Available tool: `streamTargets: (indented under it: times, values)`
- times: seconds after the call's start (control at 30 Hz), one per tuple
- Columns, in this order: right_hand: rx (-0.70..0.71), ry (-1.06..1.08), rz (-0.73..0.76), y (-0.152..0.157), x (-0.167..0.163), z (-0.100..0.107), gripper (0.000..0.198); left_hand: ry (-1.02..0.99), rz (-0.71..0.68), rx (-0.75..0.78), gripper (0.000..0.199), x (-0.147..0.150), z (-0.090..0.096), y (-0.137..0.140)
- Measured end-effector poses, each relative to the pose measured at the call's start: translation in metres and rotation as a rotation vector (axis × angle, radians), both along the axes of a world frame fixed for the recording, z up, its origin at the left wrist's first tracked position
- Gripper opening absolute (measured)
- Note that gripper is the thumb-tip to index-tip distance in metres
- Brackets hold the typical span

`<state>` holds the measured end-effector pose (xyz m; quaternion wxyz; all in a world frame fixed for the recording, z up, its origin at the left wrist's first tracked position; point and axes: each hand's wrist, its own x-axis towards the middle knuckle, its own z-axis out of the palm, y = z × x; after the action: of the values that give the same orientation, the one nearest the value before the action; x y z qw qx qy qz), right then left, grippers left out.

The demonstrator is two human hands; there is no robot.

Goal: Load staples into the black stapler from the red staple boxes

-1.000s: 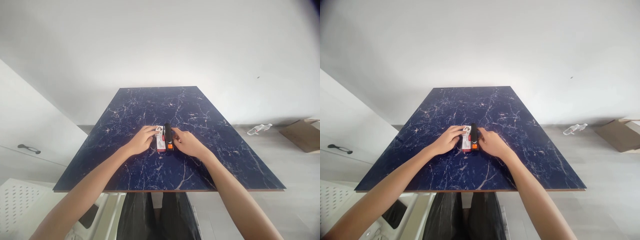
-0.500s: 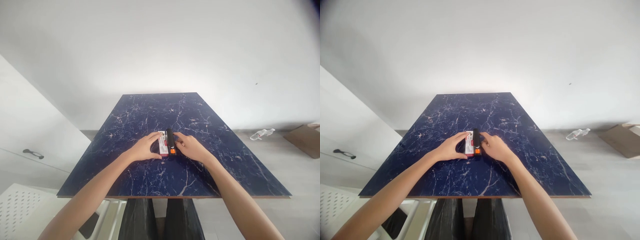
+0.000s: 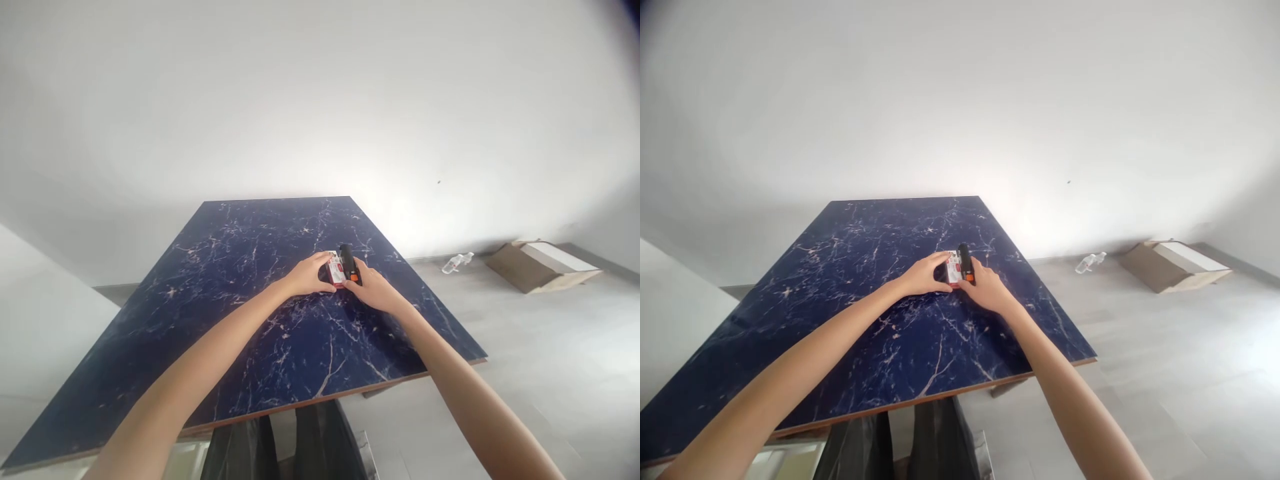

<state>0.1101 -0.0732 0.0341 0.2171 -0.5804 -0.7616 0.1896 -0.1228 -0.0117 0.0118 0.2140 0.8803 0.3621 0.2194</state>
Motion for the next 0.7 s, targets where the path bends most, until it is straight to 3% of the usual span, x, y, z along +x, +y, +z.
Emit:
streamTargets:
  times: [0.2,0.33,0.4,0.5,0.57,0.7]
  values:
    - [0.027,-0.054,-0.237,0.032,0.062,-0.006,0.059,0.026,-0.057,0.051,0.1,0.087,-0.005,0.05]
    - [-0.014,-0.052,-0.352,0.044,0.085,-0.008,0.061,0.046,-0.075,0.045,0.095,0.125,-0.004,0.056]
    - [0.054,-0.036,-0.408,0.042,0.089,-0.011,0.062,0.06,-0.091,0.04,0.096,0.134,-0.003,0.051]
    - [0.31,0.014,-0.51,0.032,0.085,-0.014,0.055,0.081,-0.065,0.052,0.095,0.129,-0.003,0.034]
    - [0.442,0.044,-0.516,0.025,0.073,-0.012,0.048,0.072,-0.024,0.07,0.086,0.11,-0.004,0.021]
    - [0.533,0.073,-0.292,0.017,0.026,-0.002,0.037,0.086,0.042,0.119,0.072,0.046,-0.005,-0.006]
